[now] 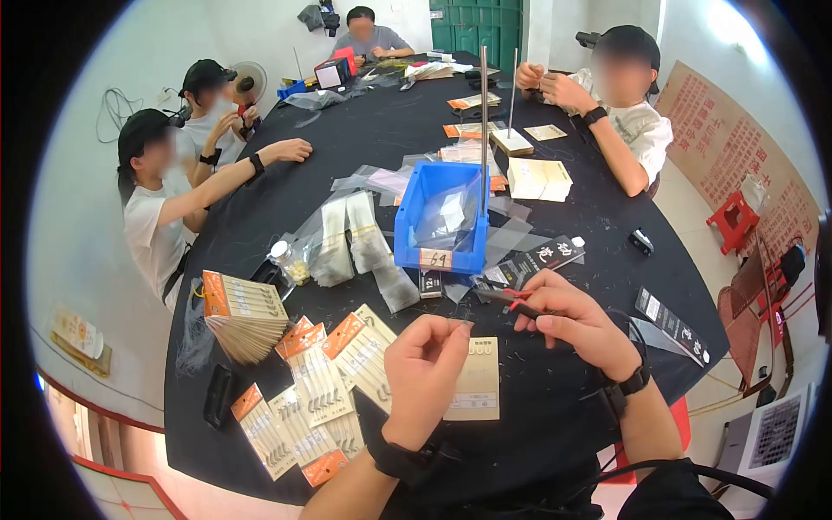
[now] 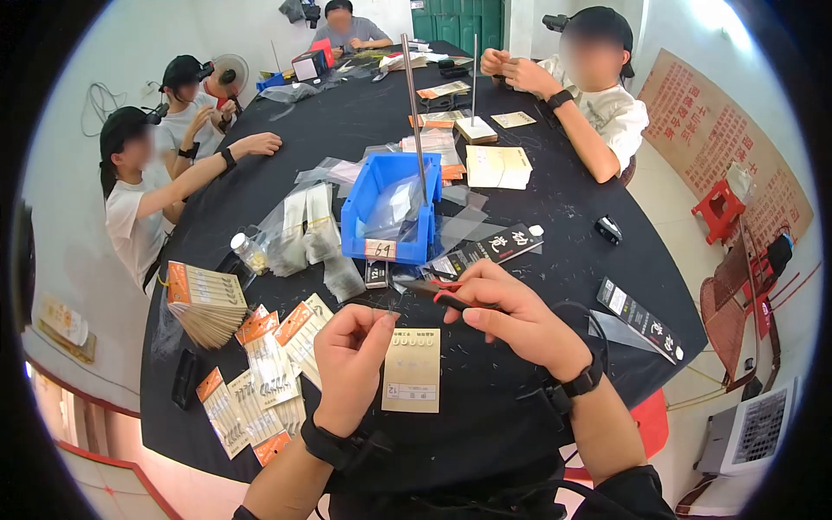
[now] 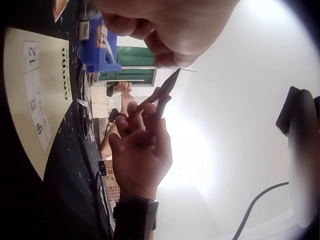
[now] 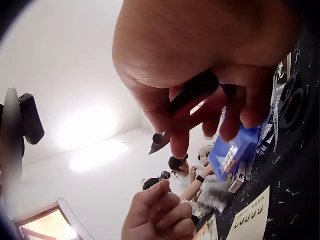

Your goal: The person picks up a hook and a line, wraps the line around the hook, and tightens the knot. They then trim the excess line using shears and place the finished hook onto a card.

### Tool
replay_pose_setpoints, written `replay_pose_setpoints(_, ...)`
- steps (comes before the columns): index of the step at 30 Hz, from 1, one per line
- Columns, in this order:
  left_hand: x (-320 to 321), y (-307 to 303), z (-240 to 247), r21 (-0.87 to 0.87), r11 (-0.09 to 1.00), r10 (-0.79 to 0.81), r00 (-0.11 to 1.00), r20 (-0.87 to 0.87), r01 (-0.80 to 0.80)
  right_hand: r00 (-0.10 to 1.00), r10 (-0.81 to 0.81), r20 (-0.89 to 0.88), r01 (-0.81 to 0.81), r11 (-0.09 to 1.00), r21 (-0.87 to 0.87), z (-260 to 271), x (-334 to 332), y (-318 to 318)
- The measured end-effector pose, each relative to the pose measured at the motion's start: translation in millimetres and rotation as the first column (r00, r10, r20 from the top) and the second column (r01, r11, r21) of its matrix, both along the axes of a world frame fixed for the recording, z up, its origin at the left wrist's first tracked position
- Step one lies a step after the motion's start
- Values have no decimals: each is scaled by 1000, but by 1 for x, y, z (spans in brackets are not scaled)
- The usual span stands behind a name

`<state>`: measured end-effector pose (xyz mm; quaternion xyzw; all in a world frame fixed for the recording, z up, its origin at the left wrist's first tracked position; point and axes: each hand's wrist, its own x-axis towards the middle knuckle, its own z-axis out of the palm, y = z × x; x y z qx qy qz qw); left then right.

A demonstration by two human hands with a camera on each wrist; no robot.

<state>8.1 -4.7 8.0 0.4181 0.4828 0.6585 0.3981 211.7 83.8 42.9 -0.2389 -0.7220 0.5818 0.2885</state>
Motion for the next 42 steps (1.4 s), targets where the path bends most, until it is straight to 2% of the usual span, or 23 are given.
replay_pose_setpoints(4, -1, 1, 0, 4, 1000, 19, 1000, -24, -19, 998, -6, -59, 8, 1000, 24, -9, -3, 0)
replay_pose_setpoints(7, 0, 2, 0, -11, 1000, 21, 1000, -23, -21, 999, -34, 35, 26, 977, 212, -15, 1, 7)
replay_pose_setpoints(10, -1, 2, 1, -27, 999, 17, 1000, -22, -18, 997, -67, 28, 59, 976, 207, -16, 0, 4)
replay_pose_setpoints(16, -2, 2, 1, -24, 1000, 8, 1000, -28, -9, 991, -117, 65, 83, 916, 392, -19, -2, 4)
replay_pose_setpoints(19, 0, 2, 1, -23, 1000, 1, 999, -39, -2, 990, -128, 61, 96, 922, 375, -18, -3, 3)
replay_pose_setpoints(25, -3, 0, 1, -12, 1000, -12, 997, -80, 11, 974, -153, 168, 57, 881, 469, -12, -3, 0)
replay_pose_setpoints(42, -3, 2, 0, 14, 1000, -4, 988, -155, 6, 979, -130, 157, 42, 883, 468, -12, -2, 1)
